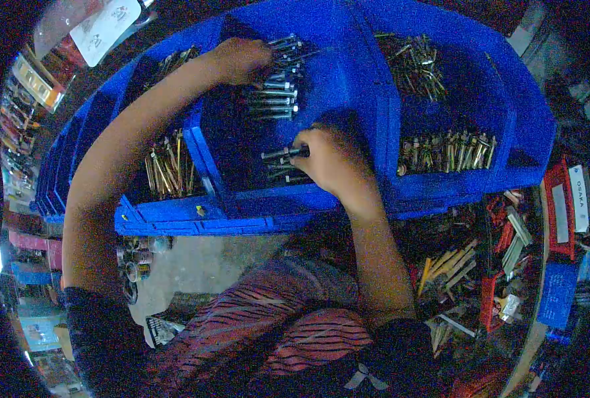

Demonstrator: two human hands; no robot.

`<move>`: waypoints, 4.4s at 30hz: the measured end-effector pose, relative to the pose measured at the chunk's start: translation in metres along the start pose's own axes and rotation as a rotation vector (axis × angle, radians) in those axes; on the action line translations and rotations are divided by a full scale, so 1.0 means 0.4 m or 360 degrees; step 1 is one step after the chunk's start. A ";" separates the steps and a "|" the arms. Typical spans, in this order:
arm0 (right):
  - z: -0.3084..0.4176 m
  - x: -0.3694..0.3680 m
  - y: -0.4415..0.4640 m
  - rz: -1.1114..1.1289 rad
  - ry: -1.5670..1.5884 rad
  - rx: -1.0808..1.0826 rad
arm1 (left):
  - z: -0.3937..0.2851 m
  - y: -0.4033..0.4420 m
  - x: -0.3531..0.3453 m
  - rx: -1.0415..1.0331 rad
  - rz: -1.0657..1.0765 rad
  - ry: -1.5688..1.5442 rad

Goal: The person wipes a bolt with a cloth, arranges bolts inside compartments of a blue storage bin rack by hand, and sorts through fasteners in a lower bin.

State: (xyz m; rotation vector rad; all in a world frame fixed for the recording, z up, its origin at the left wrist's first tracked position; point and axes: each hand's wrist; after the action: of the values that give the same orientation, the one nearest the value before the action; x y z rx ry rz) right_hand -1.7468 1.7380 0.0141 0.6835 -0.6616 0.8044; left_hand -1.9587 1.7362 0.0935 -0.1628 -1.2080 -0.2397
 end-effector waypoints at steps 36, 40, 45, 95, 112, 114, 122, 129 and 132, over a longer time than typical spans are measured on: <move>-0.029 -0.031 0.042 0.0322 -0.0200 0.0104 | -0.025 0.018 0.016 0.0260 0.0070 -0.0114; -0.011 -0.005 0.048 0.0379 -0.0217 0.0052 | -0.028 0.005 0.018 0.0356 -0.0082 -0.0176; 0.007 0.015 0.071 0.0015 -0.0125 0.0032 | -0.019 0.012 0.014 0.0434 -0.0108 -0.0261; 0.023 -0.028 0.095 -0.0212 0.1766 -0.1105 | 0.013 0.059 -0.046 0.0038 0.0340 -0.0285; 0.017 0.011 0.109 0.0115 -0.0098 0.0004 | 0.021 0.076 -0.081 0.0153 0.0635 -0.0109; 0.011 -0.011 0.108 0.0104 -0.0149 0.0167 | 0.022 0.062 -0.086 0.0125 0.0464 -0.0111; 0.038 -0.029 0.117 0.0388 -0.0656 0.0238 | -0.012 0.053 -0.042 -0.0051 0.0443 0.0100; 0.006 -0.031 0.111 0.0092 -0.0326 0.0345 | -0.043 -0.003 0.039 -0.0380 0.0381 0.0044; 0.021 -0.041 0.125 0.0237 -0.0388 0.0229 | -0.022 -0.036 0.068 -0.0486 0.0126 0.0104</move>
State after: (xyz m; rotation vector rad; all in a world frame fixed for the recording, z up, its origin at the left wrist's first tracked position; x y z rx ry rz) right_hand -1.7982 1.7505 0.0215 0.8796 -0.8889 0.9206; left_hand -1.9454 1.7177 0.1158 -0.4645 -1.0930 -0.3569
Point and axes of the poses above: each hand's wrist, its own y-axis towards the middle knuckle, its own x-axis out of the back of the hand, z = x × y, and after that the axes turned 8 degrees about -z, right-handed
